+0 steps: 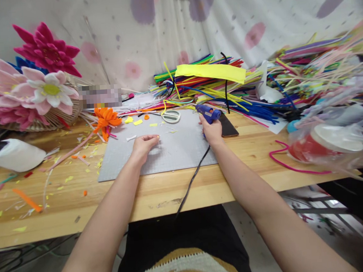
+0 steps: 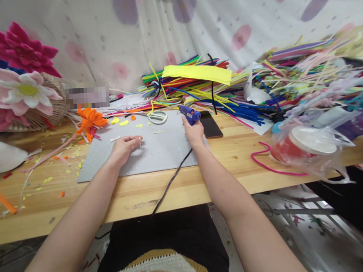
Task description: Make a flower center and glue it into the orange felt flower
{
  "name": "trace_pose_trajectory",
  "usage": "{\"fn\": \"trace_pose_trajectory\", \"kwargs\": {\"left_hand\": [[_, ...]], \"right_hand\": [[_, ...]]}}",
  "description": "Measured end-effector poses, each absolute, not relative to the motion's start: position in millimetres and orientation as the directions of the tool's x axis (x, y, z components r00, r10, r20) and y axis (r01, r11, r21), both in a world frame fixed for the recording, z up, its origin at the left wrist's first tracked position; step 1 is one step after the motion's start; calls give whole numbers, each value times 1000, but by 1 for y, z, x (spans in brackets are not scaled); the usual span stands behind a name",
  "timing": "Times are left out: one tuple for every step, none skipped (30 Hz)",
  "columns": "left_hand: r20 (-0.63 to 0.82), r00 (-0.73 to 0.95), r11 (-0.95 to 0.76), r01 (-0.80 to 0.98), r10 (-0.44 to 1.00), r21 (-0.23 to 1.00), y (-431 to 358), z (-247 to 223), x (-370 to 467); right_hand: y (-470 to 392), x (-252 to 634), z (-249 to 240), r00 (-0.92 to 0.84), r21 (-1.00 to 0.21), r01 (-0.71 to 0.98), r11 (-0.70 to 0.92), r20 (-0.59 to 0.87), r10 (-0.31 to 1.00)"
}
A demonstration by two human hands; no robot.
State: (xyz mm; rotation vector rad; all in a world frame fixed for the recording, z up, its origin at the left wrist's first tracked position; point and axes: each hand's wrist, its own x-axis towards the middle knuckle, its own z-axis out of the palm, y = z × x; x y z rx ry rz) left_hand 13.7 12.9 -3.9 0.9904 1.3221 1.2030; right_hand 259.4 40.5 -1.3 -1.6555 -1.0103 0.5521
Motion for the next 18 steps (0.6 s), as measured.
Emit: {"fn": "trace_pose_trajectory", "kwargs": {"left_hand": [[-161,-111,153,-73,981,985,13,-4,14],[-161,-108,153,-81,981,985,13,-4,14],[-161,-106,151,-93,981,984,13,-3,14],[-162,-105,151,-106,981,983,12,-3,15],[-164,-103,152,-120,981,981,12,-2,15],[-169,-101,155,-133,981,979,12,-1,16],[-174,-100,159,-145,980,977,11,0,16],[-180,-100,163,-155,979,974,11,1,16],[-185,-100,167,-164,978,972,10,2,17],[-187,-104,167,-175,977,970,10,3,17],[-186,-117,161,-190,976,968,10,3,18],[-178,-139,147,-211,974,966,11,4,18],[-165,-170,123,-235,971,964,11,4,19],[-147,-208,91,-257,967,962,12,4,20],[-126,-246,56,-273,961,960,13,3,22],[-104,-276,24,-278,956,960,14,3,23],[-83,-293,1,-272,953,962,14,2,25],[-65,-295,-14,-259,953,966,14,1,28]], "right_hand": [[41,261,-2,536,-916,391,-89,149,831],[42,262,-2,534,-888,445,-114,161,830],[43,263,-2,524,-857,494,-145,161,836],[43,263,-3,508,-824,538,-177,149,849],[44,263,-3,485,-792,575,-205,128,865],[45,263,-4,458,-764,605,-223,106,882],[45,263,-5,431,-745,627,-229,87,898],[46,263,-5,407,-736,639,-222,79,910],[46,264,-6,393,-737,644,-205,90,915],[45,264,-6,394,-742,648,-174,131,910],[44,264,-5,408,-743,656,-130,205,889],[42,264,-3,427,-736,673,-72,307,851],[40,262,0,438,-716,698,-5,421,794],[36,258,4,433,-682,728,66,532,728],[33,253,8,406,-648,748,141,615,677],[29,245,11,361,-628,746,221,660,659],[26,235,13,288,-622,718,311,673,681],[22,224,14,188,-637,660,398,653,734]]}}
